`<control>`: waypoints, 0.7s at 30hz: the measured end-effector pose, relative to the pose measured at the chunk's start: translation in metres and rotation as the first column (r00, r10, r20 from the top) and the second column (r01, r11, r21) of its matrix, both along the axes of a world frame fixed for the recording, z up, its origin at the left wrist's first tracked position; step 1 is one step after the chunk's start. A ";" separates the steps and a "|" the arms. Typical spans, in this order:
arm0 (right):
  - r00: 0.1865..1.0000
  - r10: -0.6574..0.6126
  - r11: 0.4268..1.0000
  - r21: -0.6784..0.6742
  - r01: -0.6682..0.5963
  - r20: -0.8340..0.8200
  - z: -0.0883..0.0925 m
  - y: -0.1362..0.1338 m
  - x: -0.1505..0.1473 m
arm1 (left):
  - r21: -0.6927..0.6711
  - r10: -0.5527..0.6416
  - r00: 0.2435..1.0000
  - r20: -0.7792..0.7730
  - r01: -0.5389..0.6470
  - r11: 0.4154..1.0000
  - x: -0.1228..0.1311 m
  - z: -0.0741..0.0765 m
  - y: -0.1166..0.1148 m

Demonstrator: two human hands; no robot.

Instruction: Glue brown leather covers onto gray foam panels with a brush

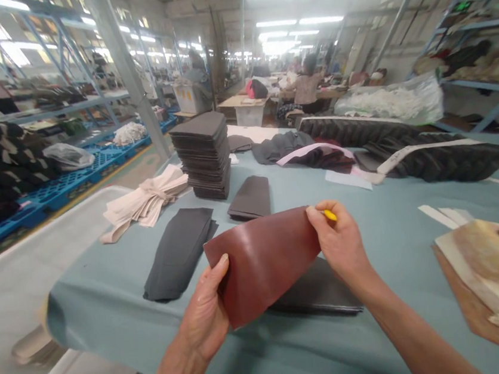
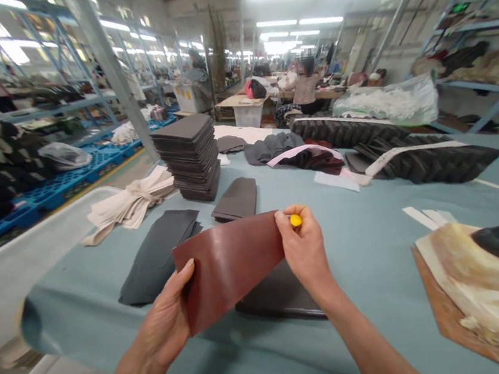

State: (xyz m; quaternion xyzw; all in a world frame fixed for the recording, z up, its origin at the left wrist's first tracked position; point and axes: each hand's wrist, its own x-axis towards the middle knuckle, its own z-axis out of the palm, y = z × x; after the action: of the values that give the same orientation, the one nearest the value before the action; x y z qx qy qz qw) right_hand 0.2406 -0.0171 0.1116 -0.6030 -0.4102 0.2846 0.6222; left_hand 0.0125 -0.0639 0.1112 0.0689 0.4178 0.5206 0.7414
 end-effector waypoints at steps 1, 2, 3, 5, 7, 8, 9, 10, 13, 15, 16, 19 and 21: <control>1.000 0.005 1.000 -0.003 -0.005 -0.007 -0.003 0.000 0.002 | -0.035 -0.005 0.999 -0.034 0.004 0.999 -0.001 0.005 0.002; 1.000 0.010 1.000 -0.008 -0.010 -0.017 -0.006 0.001 0.004 | -0.056 -0.014 0.998 -0.066 0.011 0.998 -0.002 0.010 0.005; 0.999 0.014 1.000 -0.014 -0.015 -0.030 -0.010 0.002 0.007 | -0.054 -0.025 0.995 -0.092 0.020 0.998 -0.004 0.014 0.009; 0.998 0.018 0.999 -0.027 -0.019 -0.061 -0.016 0.003 0.014 | 0.034 -0.044 0.988 -0.145 0.050 0.998 -0.009 0.020 0.022; 0.996 0.011 0.999 -0.035 -0.014 -0.086 -0.021 0.002 0.022 | 0.190 -0.077 0.968 -0.237 0.124 0.974 -0.013 0.024 0.042; 0.996 0.004 0.999 -0.040 -0.007 -0.094 -0.022 -0.001 0.027 | 0.261 -0.100 0.946 -0.308 0.185 0.947 -0.015 0.025 0.055; 0.995 -0.005 0.999 -0.045 0.001 -0.099 -0.024 -0.005 0.032 | 0.312 -0.123 0.911 -0.395 0.259 0.914 -0.015 0.026 0.069; 0.995 -0.016 0.999 -0.052 0.011 -0.101 -0.025 -0.009 0.037 | 0.342 -0.140 0.859 -0.493 0.339 0.876 -0.014 0.026 0.085; 0.994 -0.055 0.996 -0.079 0.048 -0.097 -0.026 -0.027 0.053 | 0.354 -0.141 0.783 -0.606 0.424 0.833 -0.001 0.026 0.137; 0.992 -0.088 0.992 -0.095 0.080 -0.087 -0.027 -0.041 0.064 | 0.385 -0.098 0.737 -0.669 0.457 0.802 0.012 0.027 0.176; 0.991 -0.105 0.990 -0.102 0.097 -0.081 -0.027 -0.047 0.069 | 0.403 -0.068 0.710 -0.701 0.473 0.784 0.019 0.027 0.195; 0.983 -0.181 0.978 -0.109 0.178 -0.025 -0.028 -0.067 0.083 | 0.482 0.091 0.614 -0.784 0.509 0.713 0.035 0.033 0.249; 0.968 -0.246 0.963 -0.106 0.249 0.044 -0.030 -0.078 0.091 | 0.553 0.246 0.537 -0.807 0.538 0.637 0.040 0.036 0.275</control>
State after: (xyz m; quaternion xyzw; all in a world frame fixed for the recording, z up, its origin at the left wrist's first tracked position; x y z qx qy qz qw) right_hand 0.3316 -0.0955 0.0817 -0.6873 -0.3247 0.2177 0.6122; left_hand 0.0525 0.2112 0.1474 0.6462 0.4493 0.4731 0.3960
